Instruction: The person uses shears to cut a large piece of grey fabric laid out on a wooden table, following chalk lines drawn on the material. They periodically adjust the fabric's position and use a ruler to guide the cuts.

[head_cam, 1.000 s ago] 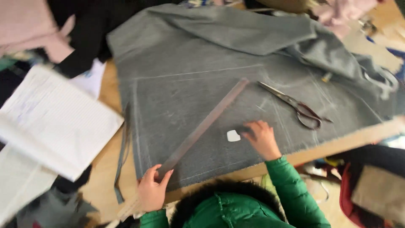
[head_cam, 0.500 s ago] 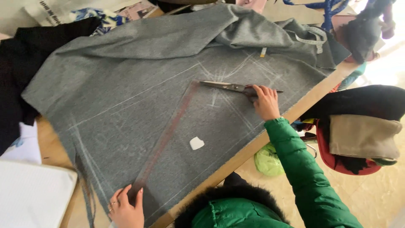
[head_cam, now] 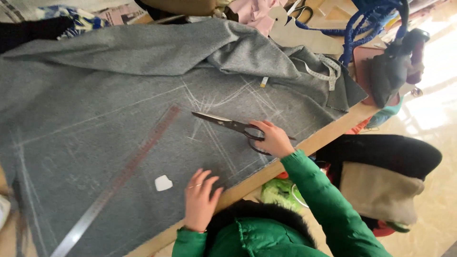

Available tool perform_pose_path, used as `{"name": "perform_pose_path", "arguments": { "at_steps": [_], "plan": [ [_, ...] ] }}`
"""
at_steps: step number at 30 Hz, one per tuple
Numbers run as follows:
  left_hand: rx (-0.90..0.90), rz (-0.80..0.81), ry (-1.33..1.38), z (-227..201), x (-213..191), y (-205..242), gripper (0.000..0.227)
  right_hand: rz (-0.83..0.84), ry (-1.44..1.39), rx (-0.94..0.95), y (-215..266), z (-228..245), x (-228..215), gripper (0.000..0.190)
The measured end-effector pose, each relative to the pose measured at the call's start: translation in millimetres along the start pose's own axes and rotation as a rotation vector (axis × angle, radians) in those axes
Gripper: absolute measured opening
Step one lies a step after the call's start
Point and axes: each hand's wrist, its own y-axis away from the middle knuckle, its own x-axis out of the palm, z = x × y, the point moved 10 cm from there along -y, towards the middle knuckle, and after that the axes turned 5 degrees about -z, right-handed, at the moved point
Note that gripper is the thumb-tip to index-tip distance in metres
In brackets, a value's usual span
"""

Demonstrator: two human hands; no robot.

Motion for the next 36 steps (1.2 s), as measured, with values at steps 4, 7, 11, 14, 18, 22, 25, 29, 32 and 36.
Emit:
{"name": "perform_pose_path", "arguments": {
  "at_steps": [4, 7, 11, 14, 18, 22, 25, 29, 32, 36],
  "plan": [
    [0.09, 0.141, 0.04, -43.4, 60.4, -14.9, 0.028, -0.08, -0.245, -0.012, 61.8, -46.9, -44.8, 0.064],
    [0.161, 0.195, 0.019, -59.1, 94.2, -26.9, 0.035, -0.068, -0.723, 0.123, 109.1, -116.8, -40.6, 0.046],
    [0.22, 0.17, -0.127, -64.1, 135.6, -39.5, 0.044, -0.045, -1.045, 0.031, 155.1, -91.7, -68.8, 0.037],
    [0.291, 0.154, -0.135, -76.6, 143.9, -49.9, 0.036, -0.016, -1.055, 0.121, 183.2, -59.3, -81.7, 0.044],
    [0.334, 0.287, -0.3, -82.4, 167.8, -40.1, 0.039, 0.226, -1.056, 0.425, 232.6, -94.6, -32.4, 0.091],
    [0.427, 0.246, -0.412, -87.9, 162.5, -43.2, 0.043, 0.348, -0.974, 0.51, 262.0, -87.2, -24.5, 0.086],
    [0.495, 0.121, -0.348, -96.8, 143.5, -53.8, 0.033, 0.405, -0.983, 0.427, 269.3, -62.4, -27.1, 0.088],
    [0.53, -0.016, -0.125, -98.2, 126.8, -67.6, 0.014, 0.339, -0.996, 0.447, 277.3, -55.0, -23.9, 0.096],
    [0.449, 0.057, 0.039, -87.6, 127.0, -70.1, 0.013, 0.33, -1.008, 0.417, 287.7, -48.3, -20.0, 0.091],
    [0.399, 0.105, 0.11, -82.7, 125.1, -73.5, 0.013, 0.406, -1.027, 0.394, 296.6, -26.2, -18.5, 0.072]
  ]
}}
